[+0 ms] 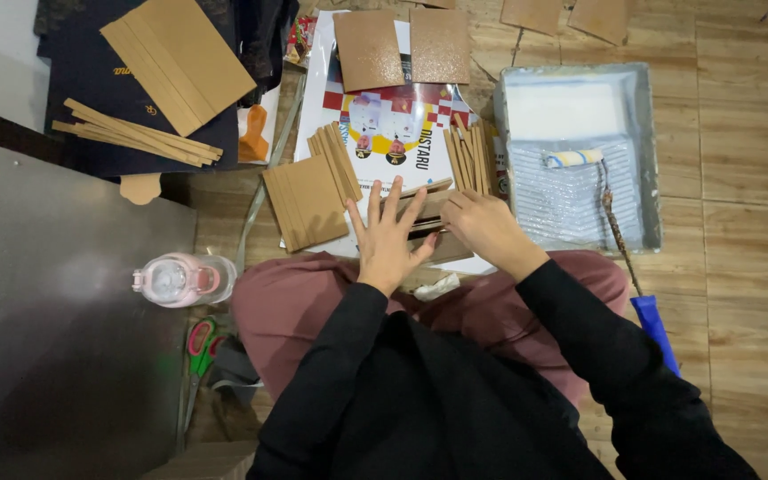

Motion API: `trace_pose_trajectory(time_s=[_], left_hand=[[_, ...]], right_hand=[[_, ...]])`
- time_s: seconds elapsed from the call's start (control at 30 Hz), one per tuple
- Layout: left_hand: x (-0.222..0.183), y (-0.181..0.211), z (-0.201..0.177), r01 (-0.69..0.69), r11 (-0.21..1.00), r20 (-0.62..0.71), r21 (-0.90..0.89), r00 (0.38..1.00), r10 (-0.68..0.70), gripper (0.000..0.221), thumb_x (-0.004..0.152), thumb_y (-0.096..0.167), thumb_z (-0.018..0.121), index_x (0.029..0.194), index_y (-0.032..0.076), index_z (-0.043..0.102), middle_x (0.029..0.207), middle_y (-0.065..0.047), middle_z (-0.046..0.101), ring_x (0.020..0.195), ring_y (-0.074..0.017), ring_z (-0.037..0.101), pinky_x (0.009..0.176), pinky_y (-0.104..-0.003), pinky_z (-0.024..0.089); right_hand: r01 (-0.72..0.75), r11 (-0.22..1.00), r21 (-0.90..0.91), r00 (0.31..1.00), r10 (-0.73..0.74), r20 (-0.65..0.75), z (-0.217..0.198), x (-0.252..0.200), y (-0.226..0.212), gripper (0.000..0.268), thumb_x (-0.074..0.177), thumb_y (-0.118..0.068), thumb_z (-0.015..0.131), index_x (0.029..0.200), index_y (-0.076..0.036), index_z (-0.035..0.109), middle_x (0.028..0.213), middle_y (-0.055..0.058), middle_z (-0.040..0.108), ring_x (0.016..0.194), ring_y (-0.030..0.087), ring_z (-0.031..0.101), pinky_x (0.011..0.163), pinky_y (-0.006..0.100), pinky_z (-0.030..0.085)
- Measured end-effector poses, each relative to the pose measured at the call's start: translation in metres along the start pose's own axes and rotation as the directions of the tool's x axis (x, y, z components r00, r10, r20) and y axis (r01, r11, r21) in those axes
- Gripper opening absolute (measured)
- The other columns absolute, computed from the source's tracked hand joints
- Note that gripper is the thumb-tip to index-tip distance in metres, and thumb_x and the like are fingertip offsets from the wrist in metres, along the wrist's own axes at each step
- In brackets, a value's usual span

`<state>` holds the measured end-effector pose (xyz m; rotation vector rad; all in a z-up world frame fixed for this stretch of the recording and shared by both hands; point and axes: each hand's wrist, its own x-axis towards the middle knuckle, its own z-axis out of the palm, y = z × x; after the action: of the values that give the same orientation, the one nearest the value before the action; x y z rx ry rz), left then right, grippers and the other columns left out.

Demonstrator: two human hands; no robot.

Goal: Painting small rectangular cardboard pieces with a white paint roller and then sorting and stacking them on the floor.

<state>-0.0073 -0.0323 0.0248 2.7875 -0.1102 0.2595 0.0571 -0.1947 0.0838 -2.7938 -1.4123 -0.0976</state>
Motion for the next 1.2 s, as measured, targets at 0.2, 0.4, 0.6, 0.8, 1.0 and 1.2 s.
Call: trace_pose_trajectory(time_s=[0.2, 0.4, 0.6, 0.8, 1.0, 1.2], left_hand=[[0.002, 0.000, -0.001, -0.004, 1.000, -0.017, -0.016, 1.000, 0.004, 0.064, 0.080, 0.056, 0.044, 0.137, 0.032, 0.030, 0.144, -0.005, 0.024, 0.135, -0.0326, 0.012, 0.100, -0.064, 0.004], [0.001, 0.001, -0.004, 0.013, 1.000, 0.012, -0.025, 1.000, -0.012, 0.063, 0.081, 0.054, 0.044, 0.138, 0.033, 0.028, 0.145, -0.005, 0.022, 0.135, -0.0321, 0.011, 0.101, -0.063, 0.004], [0.000, 0.000, -0.003, 0.010, 0.999, 0.017, -0.054, 1.000, -0.009, 0.063, 0.080, 0.054, 0.045, 0.138, 0.032, 0.029, 0.144, -0.005, 0.024, 0.135, -0.0318, 0.011, 0.101, -0.064, 0.002], [0.001, 0.002, -0.006, 0.033, 0.992, 0.018, -0.123, 0.999, -0.031, 0.078, 0.080, 0.053, 0.048, 0.142, 0.018, 0.018, 0.140, -0.009, 0.030, 0.134, -0.0292, 0.016, 0.103, -0.058, 0.014], [0.003, 0.003, -0.012, 0.036, 0.994, 0.008, -0.105, 0.999, -0.035, 0.086, 0.079, 0.052, 0.052, 0.143, 0.011, 0.010, 0.136, -0.010, 0.035, 0.132, -0.0280, 0.018, 0.102, -0.055, 0.022], [0.003, 0.004, -0.011, -0.007, 0.996, -0.027, -0.089, 1.000, 0.005, 0.075, 0.078, 0.054, 0.048, 0.138, 0.014, 0.027, 0.130, -0.006, 0.036, 0.128, -0.0261, 0.023, 0.101, -0.056, 0.021]], right_hand=[[0.048, 0.998, -0.052, 0.998, -0.046, 0.041, -0.007, 0.003, 0.001, 0.011, 0.082, -0.018, 0.059, 0.090, -0.011, 0.055, 0.084, 0.003, 0.058, 0.085, 0.020, 0.061, 0.062, 0.028, 0.050], [0.082, 0.996, -0.044, 0.996, -0.081, 0.030, 0.003, 0.003, 0.007, 0.007, 0.084, -0.017, 0.055, 0.084, -0.011, 0.053, 0.075, 0.000, 0.054, 0.070, 0.018, 0.059, 0.054, 0.026, 0.047], [0.138, 0.990, 0.022, 0.988, -0.139, 0.068, 0.001, 0.003, 0.014, 0.011, 0.081, -0.020, 0.056, 0.082, -0.010, 0.052, 0.072, 0.001, 0.051, 0.065, 0.020, 0.059, 0.053, 0.030, 0.047], [-0.078, 0.966, 0.246, 0.993, 0.055, 0.101, 0.002, -0.012, 0.033, 0.016, 0.080, -0.021, 0.059, 0.089, -0.012, 0.048, 0.083, 0.003, 0.052, 0.084, 0.024, 0.057, 0.061, 0.035, 0.050], [-0.271, 0.803, 0.531, 0.962, 0.237, 0.132, -0.044, -0.033, 0.065, 0.012, 0.087, -0.011, 0.054, 0.098, -0.008, 0.050, 0.085, 0.012, 0.062, 0.086, 0.030, 0.063, 0.069, 0.039, 0.051], [-0.228, 0.788, 0.572, 0.941, 0.330, -0.080, -0.085, -0.051, 0.111, 0.017, 0.085, 0.003, 0.060, 0.101, -0.003, 0.055, 0.083, 0.016, 0.063, 0.085, 0.031, 0.062, 0.069, 0.037, 0.051]])
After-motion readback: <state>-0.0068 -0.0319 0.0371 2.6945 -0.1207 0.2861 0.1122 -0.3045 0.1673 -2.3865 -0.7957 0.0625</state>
